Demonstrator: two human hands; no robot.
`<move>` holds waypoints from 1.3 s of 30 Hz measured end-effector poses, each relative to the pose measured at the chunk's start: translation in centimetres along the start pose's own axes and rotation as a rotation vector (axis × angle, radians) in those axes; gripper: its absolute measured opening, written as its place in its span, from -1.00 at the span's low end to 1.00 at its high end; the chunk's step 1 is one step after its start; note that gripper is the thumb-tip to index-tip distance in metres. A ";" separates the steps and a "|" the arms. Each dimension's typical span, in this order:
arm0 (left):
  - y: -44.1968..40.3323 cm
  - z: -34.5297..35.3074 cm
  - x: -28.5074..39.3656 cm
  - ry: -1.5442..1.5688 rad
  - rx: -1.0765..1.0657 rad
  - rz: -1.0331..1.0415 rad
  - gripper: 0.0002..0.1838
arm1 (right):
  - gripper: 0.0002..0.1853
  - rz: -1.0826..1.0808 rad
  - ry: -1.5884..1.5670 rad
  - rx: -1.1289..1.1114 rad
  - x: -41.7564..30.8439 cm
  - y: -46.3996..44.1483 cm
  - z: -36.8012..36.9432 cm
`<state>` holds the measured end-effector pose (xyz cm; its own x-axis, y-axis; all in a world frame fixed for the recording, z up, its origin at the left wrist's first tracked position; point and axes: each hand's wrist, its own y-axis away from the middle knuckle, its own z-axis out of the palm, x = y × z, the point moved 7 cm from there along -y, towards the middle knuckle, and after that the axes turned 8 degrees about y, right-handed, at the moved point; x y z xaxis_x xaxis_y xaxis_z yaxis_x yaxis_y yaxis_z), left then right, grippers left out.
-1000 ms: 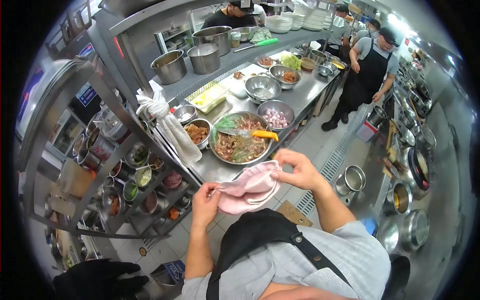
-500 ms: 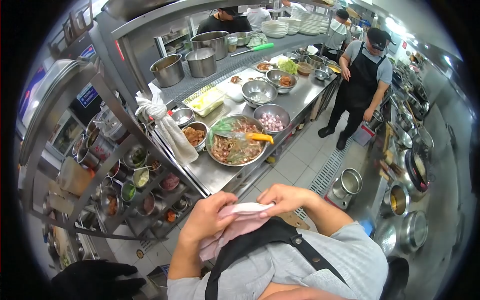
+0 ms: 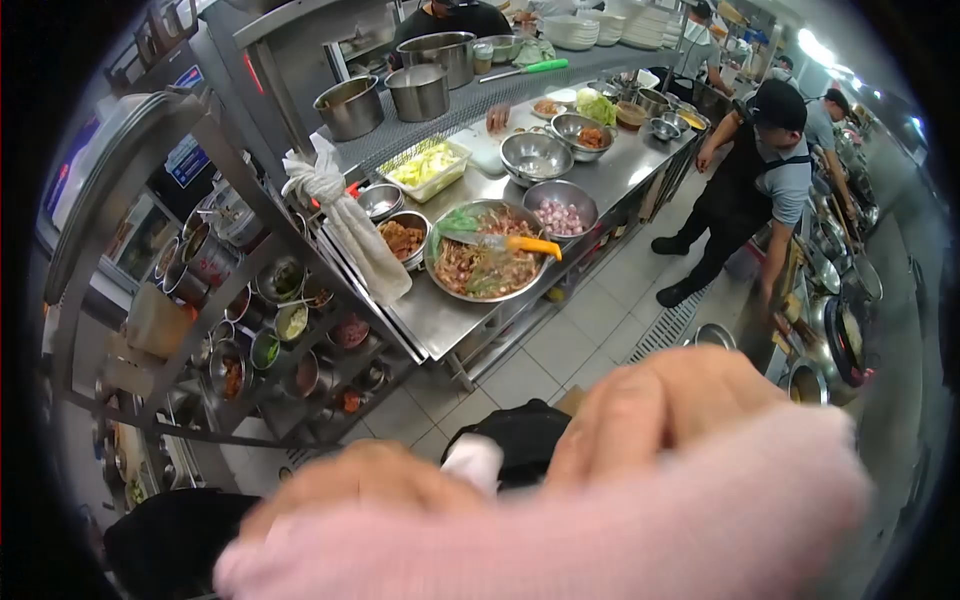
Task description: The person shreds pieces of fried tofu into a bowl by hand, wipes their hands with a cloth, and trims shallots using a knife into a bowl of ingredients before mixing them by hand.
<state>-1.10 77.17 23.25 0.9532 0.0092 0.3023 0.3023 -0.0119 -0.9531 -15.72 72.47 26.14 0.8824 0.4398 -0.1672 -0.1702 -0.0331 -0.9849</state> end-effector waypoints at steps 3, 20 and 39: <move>-0.7 1.5 -2.6 0.113 0.009 0.006 -0.86 | -0.45 -0.006 0.058 0.025 -2.5 -1.0 2.0; -2.3 -0.1 -10.3 0.162 0.169 -0.098 -0.72 | -0.43 0.163 -0.015 0.160 1.5 1.7 -0.8; -1.0 -4.0 -9.5 0.145 0.313 -0.028 -0.52 | -0.39 0.264 -0.127 0.284 4.1 4.2 -3.2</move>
<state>-10.43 73.14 21.35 0.9422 -0.1372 0.3056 0.3333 0.2942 -0.8957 -11.40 71.26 21.17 0.7341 0.5574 -0.3878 -0.5136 0.0821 -0.8541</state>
